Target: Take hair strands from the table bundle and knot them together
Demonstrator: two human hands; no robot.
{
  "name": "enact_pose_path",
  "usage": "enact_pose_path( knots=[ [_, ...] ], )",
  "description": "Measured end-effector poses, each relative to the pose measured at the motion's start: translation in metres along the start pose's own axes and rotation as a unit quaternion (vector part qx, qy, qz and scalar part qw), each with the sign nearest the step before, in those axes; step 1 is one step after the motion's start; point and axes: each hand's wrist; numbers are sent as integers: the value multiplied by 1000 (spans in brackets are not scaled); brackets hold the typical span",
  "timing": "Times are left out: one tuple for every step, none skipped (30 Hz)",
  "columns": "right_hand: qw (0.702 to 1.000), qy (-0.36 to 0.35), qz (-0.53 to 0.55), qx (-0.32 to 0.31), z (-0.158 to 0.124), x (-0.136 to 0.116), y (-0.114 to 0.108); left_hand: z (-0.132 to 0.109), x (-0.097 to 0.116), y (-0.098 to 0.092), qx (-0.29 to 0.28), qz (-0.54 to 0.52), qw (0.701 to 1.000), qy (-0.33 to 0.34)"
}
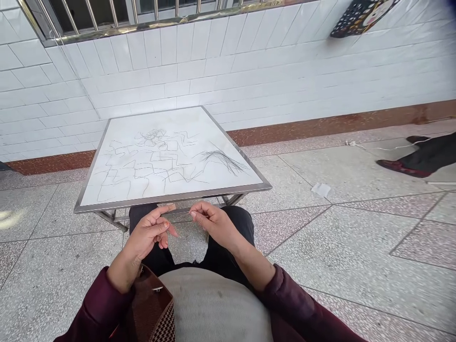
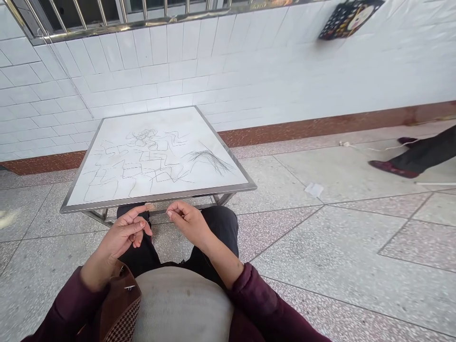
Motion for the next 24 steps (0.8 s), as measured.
enact_pose_path(
  knots=[
    [1000,7,10,1,0,1,-1,-1,2,-1,4,3,1000,5],
    [1000,15,21,1,0,1,-2,-3,3,-3,9,5,1000,10],
    [999,22,31,6,1,2,-3,-4,4,-5,15,6,1000,17],
    [999,26,40,15,1,2,-4,-5,6,-7,24,6,999,24],
    [998,28,48,31,1,2,-6,-6,7,-10,38,5,999,32],
    [997,29,59,52,2,1,-9,-7,9,-14,56,4,997,43],
    [994,30,71,72,2,-1,-12,-9,11,-17,80,2,995,58],
    [992,31,84,87,2,-3,-15,-10,13,-20,105,3,992,72],
    [990,33,97,95,1,-5,-17,-11,15,-22,129,9,988,86],
    [989,34,106,97,0,-8,-19,-12,16,-23,148,20,984,98],
    [989,34,110,95,-1,-10,-20,-13,18,-23,160,36,981,108],
    [989,31,110,92,-2,-12,-20,-13,18,-21,162,57,978,116],
    [990,28,109,88,-3,-14,-20,-13,18,-18,156,81,977,121],
    [990,23,108,85,-4,-15,-18,-13,16,-14,142,107,976,124],
    [991,18,107,82,-5,-15,-16,-11,13,-9,121,131,976,128],
    [991,14,108,78,-5,-15,-13,-9,9,-2,99,150,975,133],
    [991,12,112,73,-6,-15,-10,-5,5,4,78,162,974,140],
    [991,11,119,64,-6,-15,-7,-2,0,11,62,167,973,150],
    [990,11,127,56,-7,-16,-3,2,-4,18,52,164,972,161],
    [990,11,133,47,-7,-16,1,6,-9,24,48,157,971,173],
    [990,9,137,38,-8,-17,4,10,-12,30,48,149,970,186],
    [990,6,138,30,-8,-18,7,13,-14,35,52,146,968,198],
    [991,2,135,22,-9,-19,10,15,-15,38,59,151,964,212],
    [992,-2,129,12,-10,-20,12,16,-15,41,69,160,958,227]
  ],
)
Point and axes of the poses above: each hand's wrist, its own z-axis towards the middle knuckle, its own y-axis out of the palm, x = y × z
